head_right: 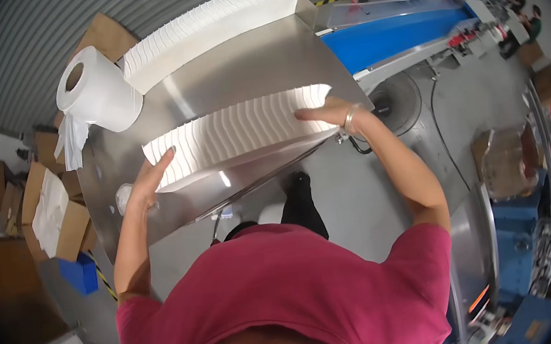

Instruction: Placing stacks of white paper napkins onto a moving conveyor belt for processing.

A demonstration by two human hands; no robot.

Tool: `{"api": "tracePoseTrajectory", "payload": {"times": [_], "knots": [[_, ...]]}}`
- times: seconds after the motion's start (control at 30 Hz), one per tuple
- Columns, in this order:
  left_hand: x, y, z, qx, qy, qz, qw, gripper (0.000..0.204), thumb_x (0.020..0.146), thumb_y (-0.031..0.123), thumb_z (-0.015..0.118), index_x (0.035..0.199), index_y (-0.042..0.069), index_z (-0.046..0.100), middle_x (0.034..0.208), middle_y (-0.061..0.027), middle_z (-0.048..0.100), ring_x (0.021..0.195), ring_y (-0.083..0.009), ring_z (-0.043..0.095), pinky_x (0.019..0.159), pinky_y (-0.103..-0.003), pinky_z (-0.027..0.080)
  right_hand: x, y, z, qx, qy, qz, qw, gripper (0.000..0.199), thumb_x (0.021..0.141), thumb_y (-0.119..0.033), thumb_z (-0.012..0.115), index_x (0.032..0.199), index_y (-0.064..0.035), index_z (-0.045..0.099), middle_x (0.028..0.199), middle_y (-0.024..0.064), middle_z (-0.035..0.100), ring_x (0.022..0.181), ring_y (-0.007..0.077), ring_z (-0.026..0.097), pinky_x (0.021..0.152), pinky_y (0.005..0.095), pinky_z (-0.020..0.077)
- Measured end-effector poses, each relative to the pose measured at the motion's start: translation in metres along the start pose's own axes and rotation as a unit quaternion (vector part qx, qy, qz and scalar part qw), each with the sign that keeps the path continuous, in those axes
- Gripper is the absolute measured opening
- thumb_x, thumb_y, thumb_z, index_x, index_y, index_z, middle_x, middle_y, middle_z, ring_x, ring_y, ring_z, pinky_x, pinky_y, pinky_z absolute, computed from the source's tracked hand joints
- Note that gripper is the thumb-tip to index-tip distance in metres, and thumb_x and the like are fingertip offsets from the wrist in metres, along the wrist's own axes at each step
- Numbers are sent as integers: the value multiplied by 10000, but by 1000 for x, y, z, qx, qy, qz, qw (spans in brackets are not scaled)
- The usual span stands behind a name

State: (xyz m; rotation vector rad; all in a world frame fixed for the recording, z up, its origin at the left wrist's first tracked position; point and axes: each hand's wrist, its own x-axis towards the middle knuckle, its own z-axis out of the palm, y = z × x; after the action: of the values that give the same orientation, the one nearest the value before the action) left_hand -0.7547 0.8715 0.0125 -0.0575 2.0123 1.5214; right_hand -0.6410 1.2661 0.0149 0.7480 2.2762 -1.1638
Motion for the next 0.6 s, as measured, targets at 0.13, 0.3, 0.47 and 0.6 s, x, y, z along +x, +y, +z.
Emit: {"api": "tracePoseTrajectory", "payload": {"times": [0.13,0.3,0.47,0.6], "knots": [[9,4,13,11,8,-65,998,723,785,390,641,1310,-6,340,1279,-134,448,1198,-222,396,1000,-331,268,40,-16,-40,-106,10,-60,992,742,586,-634,680,763,84,623,768,157,625,676,231,583,652,302,455],[7,11,34,2,30,-73,997,749,776,405,641,1308,-27,337,1294,-146,429,1215,-239,373,1014,-330,245,88,2,-59,-26,-12,-193,981,573,675,-536,673,879,-1,644,801,121,637,726,215,593,696,317,449],[1,-2,49,-8,84,-54,995,718,793,362,633,1305,-42,332,1298,-141,425,1223,-226,365,1018,-309,237,95,12,-67,-74,-31,-221,972,624,671,-538,673,979,3,620,891,152,639,834,253,600,756,336,446],[-1,-7,44,-43,117,-44,991,702,796,312,640,1321,-21,313,1312,-123,410,1225,-204,364,1015,-291,239,85,18,-73,-65,71,-136,986,618,712,-542,640,965,22,616,809,112,631,756,198,594,712,300,452]]}}
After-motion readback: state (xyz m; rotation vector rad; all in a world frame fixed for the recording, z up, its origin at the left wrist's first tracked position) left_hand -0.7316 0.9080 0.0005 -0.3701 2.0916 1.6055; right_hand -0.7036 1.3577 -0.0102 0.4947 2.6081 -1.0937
